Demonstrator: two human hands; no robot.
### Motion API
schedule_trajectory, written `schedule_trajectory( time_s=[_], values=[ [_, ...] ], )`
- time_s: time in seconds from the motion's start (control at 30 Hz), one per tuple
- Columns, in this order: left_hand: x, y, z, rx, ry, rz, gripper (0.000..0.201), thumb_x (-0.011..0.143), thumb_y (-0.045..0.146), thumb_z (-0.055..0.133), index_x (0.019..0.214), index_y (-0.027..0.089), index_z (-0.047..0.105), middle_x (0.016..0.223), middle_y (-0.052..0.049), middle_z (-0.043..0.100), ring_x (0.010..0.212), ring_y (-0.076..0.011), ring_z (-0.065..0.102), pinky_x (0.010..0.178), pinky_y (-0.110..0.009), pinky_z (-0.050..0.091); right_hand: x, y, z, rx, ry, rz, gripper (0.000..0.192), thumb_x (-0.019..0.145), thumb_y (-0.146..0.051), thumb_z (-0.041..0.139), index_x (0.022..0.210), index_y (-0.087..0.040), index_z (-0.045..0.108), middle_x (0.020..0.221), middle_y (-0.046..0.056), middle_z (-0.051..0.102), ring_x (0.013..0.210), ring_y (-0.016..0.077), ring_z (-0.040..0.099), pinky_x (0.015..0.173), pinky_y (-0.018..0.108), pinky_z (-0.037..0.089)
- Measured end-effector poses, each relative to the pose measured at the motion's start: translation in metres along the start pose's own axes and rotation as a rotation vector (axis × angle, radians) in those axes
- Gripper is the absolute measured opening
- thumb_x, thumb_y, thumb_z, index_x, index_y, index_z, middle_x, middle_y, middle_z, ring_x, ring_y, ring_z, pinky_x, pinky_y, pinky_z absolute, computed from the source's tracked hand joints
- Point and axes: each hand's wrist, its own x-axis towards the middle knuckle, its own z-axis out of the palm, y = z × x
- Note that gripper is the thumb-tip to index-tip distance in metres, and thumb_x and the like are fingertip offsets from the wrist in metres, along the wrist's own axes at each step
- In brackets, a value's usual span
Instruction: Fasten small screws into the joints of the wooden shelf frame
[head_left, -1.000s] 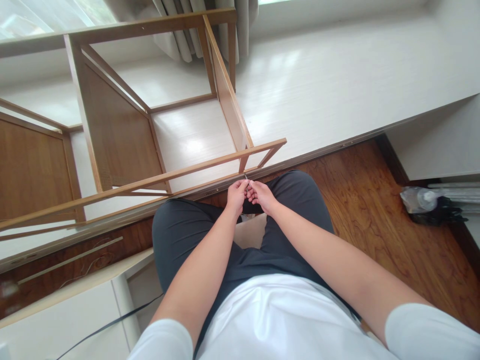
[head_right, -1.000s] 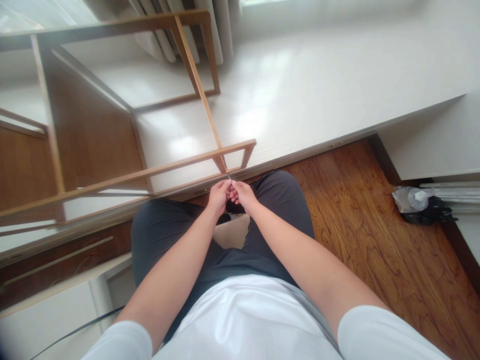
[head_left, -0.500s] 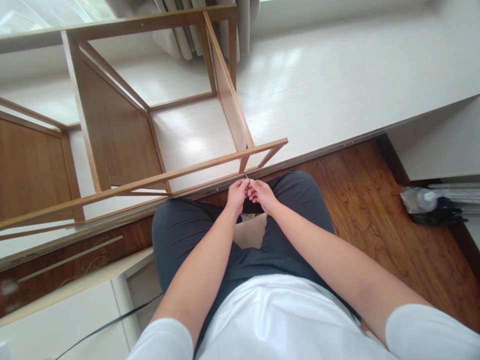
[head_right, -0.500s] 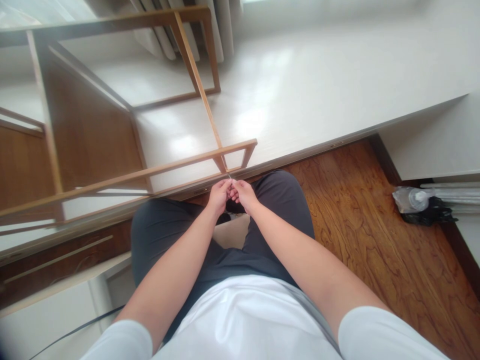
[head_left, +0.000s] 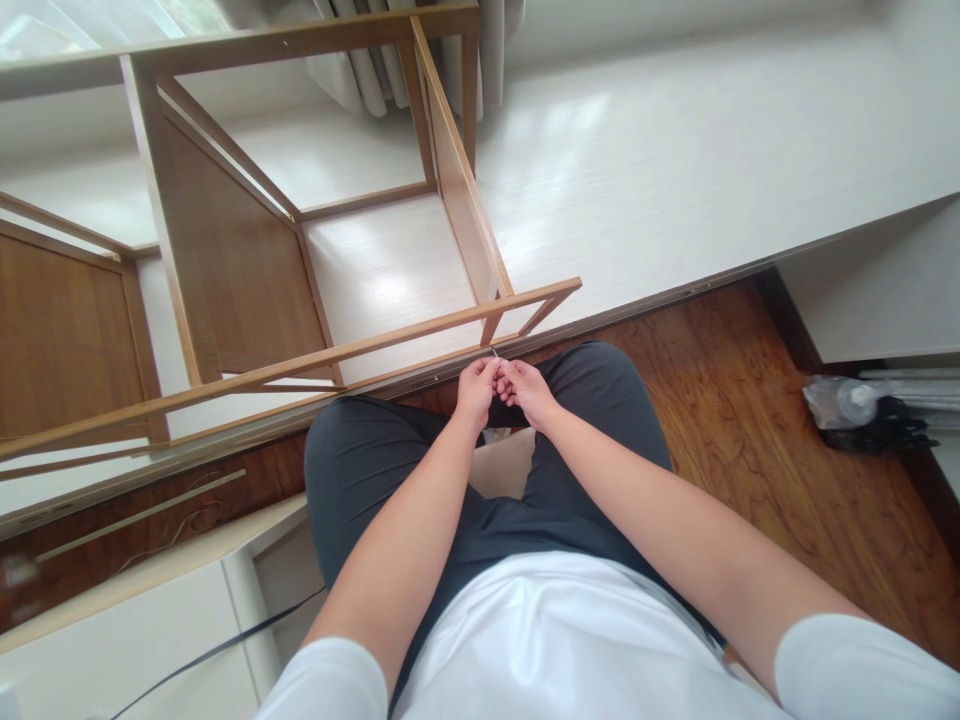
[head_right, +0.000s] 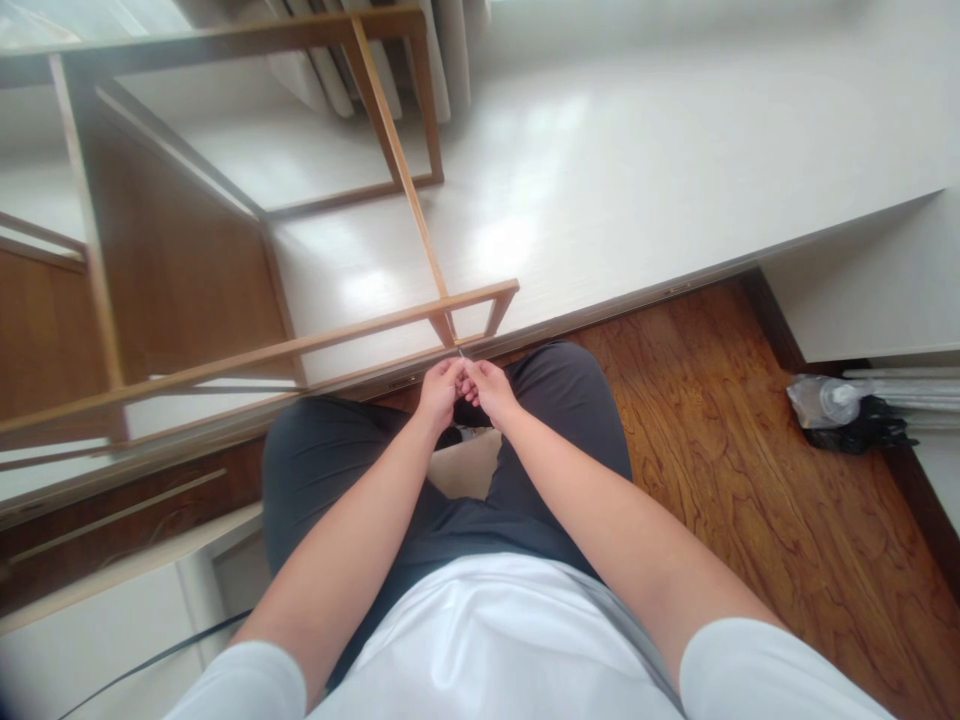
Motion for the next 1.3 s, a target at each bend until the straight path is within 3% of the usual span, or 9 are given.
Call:
schedule_trajectory(
  time_s=[0.23,0.43,0.7,0.83,0.97,1.1,1.3],
  values=[
    [0.001,0.001,0.000,0.033,0.038,0.005,0.027,0.069,0.037,0.079,0.078,0.014,0.068,0.060,0.003,0.056,0.048,-0.0057,0.043,0.046,-0.020,0.031,-0.001,0.001,-0.001,-0.099,0.042,-0.008,0.042,0.090,-0.060,0.063,0.083,-0.019,0.059,0.057,-0.003,0.059,0.046,0.0083,0.050,0.040,0.018,0.033],
    [0.002,0.002,0.001,0.021,0.050,0.002,0.028,0.067,0.037,0.081,0.077,0.014,0.069,0.058,0.004,0.054,0.048,-0.0058,0.041,0.045,-0.020,0.029,-0.004,0.002,0.000,-0.195,0.075,-0.091,0.027,0.097,-0.043,0.056,0.085,-0.019,0.060,0.056,-0.003,0.059,0.047,0.0092,0.052,0.042,0.018,0.035],
    [0.004,0.000,0.000,0.021,0.053,-0.008,0.033,0.067,0.042,0.084,0.080,0.014,0.069,0.057,0.004,0.053,0.048,-0.0063,0.042,0.047,-0.021,0.033,0.000,-0.006,0.000,0.022,0.028,0.180,0.021,0.100,-0.031,0.045,0.086,-0.019,0.056,0.058,-0.004,0.059,0.045,0.0093,0.051,0.044,0.020,0.038],
    [0.003,0.000,0.001,0.020,0.060,0.006,0.031,0.068,0.039,0.084,0.077,0.014,0.068,0.054,0.006,0.048,0.048,-0.0062,0.040,0.047,-0.020,0.030,0.000,0.002,0.000,-0.214,0.110,0.023,0.019,0.094,-0.041,0.057,0.092,-0.022,0.052,0.058,-0.006,0.059,0.047,0.0107,0.052,0.044,0.020,0.036],
    [0.002,0.001,0.001,0.001,0.053,-0.002,0.028,0.070,0.036,0.083,0.077,0.014,0.067,0.054,0.006,0.048,0.049,-0.0061,0.040,0.047,-0.020,0.029,0.001,0.012,-0.003,-0.375,0.144,-0.123,0.028,0.089,-0.047,0.063,0.097,-0.024,0.049,0.060,-0.007,0.060,0.053,0.0128,0.056,0.051,0.022,0.043],
    [0.002,0.003,0.002,-0.001,0.065,-0.019,0.028,0.070,0.035,0.084,0.077,0.014,0.067,0.054,0.006,0.048,0.049,-0.0057,0.039,0.047,-0.019,0.028,0.002,0.015,-0.007,-0.433,0.174,-0.137,0.027,0.086,-0.046,0.064,0.095,-0.024,0.052,0.064,-0.006,0.062,0.055,0.0137,0.057,0.054,0.025,0.046],
    [0.003,0.003,0.001,0.000,0.063,-0.017,0.029,0.069,0.036,0.084,0.077,0.014,0.068,0.055,0.005,0.050,0.049,-0.0058,0.040,0.047,-0.019,0.029,-0.002,0.006,-0.002,-0.406,0.101,-0.116,0.019,0.089,-0.038,0.061,0.082,-0.021,0.061,0.059,-0.003,0.060,0.051,0.0118,0.054,0.049,0.022,0.042]
  ],
)
